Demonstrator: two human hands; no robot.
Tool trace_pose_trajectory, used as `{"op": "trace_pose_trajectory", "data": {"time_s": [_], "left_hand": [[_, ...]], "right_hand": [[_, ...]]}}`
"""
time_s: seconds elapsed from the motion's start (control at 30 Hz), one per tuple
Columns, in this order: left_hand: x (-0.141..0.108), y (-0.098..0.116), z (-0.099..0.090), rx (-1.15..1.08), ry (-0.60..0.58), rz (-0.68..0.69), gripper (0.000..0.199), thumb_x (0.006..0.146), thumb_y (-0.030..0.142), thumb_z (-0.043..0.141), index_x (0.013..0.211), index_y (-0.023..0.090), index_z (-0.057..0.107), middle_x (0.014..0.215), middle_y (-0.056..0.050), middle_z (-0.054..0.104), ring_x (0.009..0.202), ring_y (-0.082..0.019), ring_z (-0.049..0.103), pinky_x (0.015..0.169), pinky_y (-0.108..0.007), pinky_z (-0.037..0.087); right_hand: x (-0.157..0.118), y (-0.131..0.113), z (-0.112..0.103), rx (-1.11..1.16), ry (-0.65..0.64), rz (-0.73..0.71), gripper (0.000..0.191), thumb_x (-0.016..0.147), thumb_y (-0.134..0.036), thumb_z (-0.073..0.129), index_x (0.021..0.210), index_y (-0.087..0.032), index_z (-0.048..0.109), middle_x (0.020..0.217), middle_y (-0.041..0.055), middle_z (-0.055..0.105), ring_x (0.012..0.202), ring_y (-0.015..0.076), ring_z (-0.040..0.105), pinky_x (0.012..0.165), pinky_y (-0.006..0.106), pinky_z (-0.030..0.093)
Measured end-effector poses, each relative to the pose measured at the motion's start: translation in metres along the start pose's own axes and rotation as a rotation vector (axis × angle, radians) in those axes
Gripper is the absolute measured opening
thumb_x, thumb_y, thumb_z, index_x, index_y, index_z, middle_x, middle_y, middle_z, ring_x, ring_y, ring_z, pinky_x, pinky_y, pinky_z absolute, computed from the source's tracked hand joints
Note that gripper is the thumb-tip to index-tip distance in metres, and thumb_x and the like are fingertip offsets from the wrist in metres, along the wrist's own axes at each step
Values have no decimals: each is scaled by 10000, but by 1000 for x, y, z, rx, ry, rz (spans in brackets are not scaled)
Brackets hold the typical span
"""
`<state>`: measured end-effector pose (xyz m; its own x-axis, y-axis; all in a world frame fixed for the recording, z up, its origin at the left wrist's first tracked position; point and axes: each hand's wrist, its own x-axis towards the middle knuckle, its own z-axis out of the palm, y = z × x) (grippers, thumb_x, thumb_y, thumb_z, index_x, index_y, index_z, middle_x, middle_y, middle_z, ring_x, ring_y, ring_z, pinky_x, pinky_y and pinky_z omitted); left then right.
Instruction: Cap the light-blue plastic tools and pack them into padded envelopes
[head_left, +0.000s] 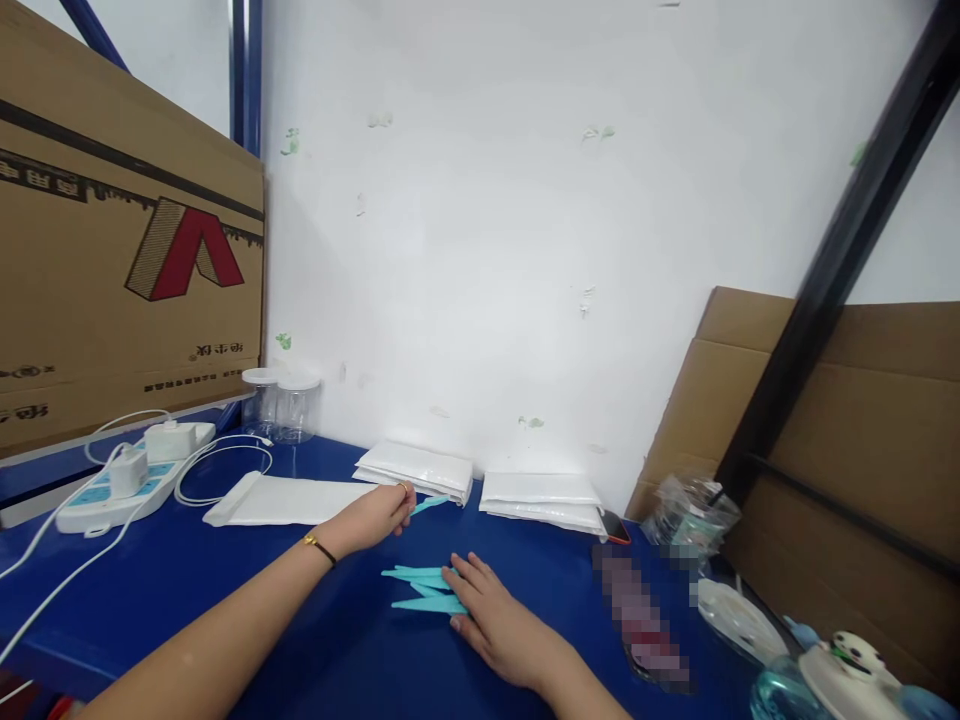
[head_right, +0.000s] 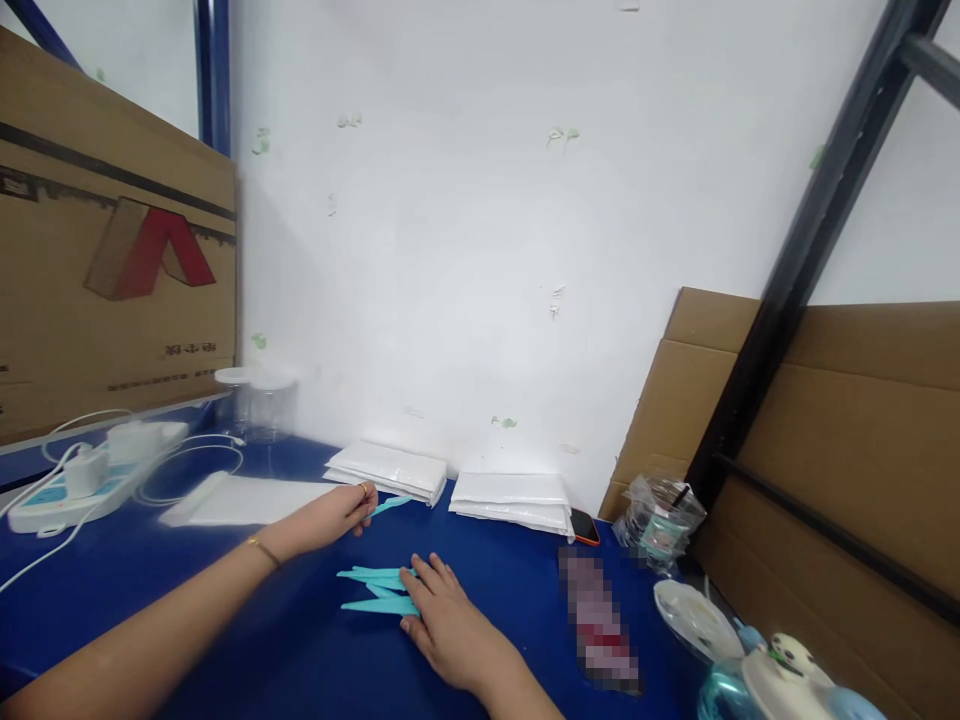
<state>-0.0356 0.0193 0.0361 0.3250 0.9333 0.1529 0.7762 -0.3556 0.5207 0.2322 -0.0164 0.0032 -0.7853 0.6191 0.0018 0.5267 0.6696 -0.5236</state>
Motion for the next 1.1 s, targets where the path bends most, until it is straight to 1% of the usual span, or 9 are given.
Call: {"op": "trace_pose_trajectory", "data": {"time_s": [0.1, 0.17, 0.23, 0.27, 0.47, 0.67, 0.77, 0.93, 1.1], "left_hand": [[14, 4, 17, -182, -92, 20, 231, 912, 354, 260, 866, 194, 419, 757, 6, 555, 611, -116, 536, 595, -225, 418], [23, 7, 29, -165, -130, 58, 213, 907, 329, 265, 877, 195, 428, 740, 13, 534, 618, -114, 514, 589, -217, 408], [31, 13, 39, -86, -143, 111, 179, 889, 279, 290, 873, 197, 449, 736, 13, 536, 640, -118, 500, 600, -215, 392], [34, 15, 43, -38, -141, 141, 165, 878, 257, 307, 866, 198, 461, 739, 11, 542, 651, -121, 495, 606, -216, 383], [45, 22, 56, 118, -72, 250, 190, 880, 212, 323, 832, 197, 506, 765, 2, 584, 679, -133, 516, 650, -234, 349], [50, -5, 49, 230, 46, 145, 199, 897, 220, 346, 854, 199, 540, 827, -23, 619, 811, -174, 558, 757, -279, 353], [44, -8, 44, 186, 55, 129, 149, 858, 272, 446, 934, 221, 564, 917, -17, 610, 895, -181, 545, 795, -285, 359], [27, 11, 36, 135, -116, 136, 252, 695, 452, 640, 855, 259, 644, 944, -4, 578, 875, -193, 537, 757, -277, 381], [24, 20, 39, 100, -244, 90, 145, 728, 355, 600, 761, 230, 667, 878, 0, 607, 765, -155, 557, 661, -235, 390]], "right_hand": [[5, 5, 0, 30, 188, 0, 436, 902, -420, 436, 1312, -271, 445, 1392, 59, 435, 1308, 260, 331, 1074, 402, 254], [9, 17, -4, 66, 426, 85, 316, 898, -407, 440, 1115, -218, 570, 1104, 77, 623, 1051, 228, 551, 927, 349, 398], [14, 32, -8, 109, 615, 180, 254, 892, -391, 443, 949, -191, 588, 829, 41, 635, 771, 181, 583, 717, 281, 448], [16, 39, -9, 127, 648, 203, 234, 880, -387, 462, 897, -188, 585, 751, 21, 612, 689, 164, 559, 643, 258, 432], [25, 60, -11, 90, 594, 172, 192, 847, -283, 496, 705, -188, 584, 639, -19, 548, 620, 133, 500, 582, 220, 352], [18, 78, -21, 18, 638, 300, 237, 845, -329, 476, 701, -189, 602, 634, -3, 574, 602, 146, 517, 570, 231, 353], [13, 86, -25, -7, 653, 362, 194, 815, -350, 521, 792, -198, 640, 681, 6, 605, 609, 153, 533, 576, 237, 369], [14, 70, -24, -52, 593, 295, 167, 817, -309, 536, 778, -226, 677, 765, 3, 593, 642, 136, 532, 629, 246, 381], [17, 45, -19, -9, 458, 258, 148, 802, -335, 589, 770, -233, 691, 794, -10, 587, 686, 128, 538, 706, 262, 379]]}}
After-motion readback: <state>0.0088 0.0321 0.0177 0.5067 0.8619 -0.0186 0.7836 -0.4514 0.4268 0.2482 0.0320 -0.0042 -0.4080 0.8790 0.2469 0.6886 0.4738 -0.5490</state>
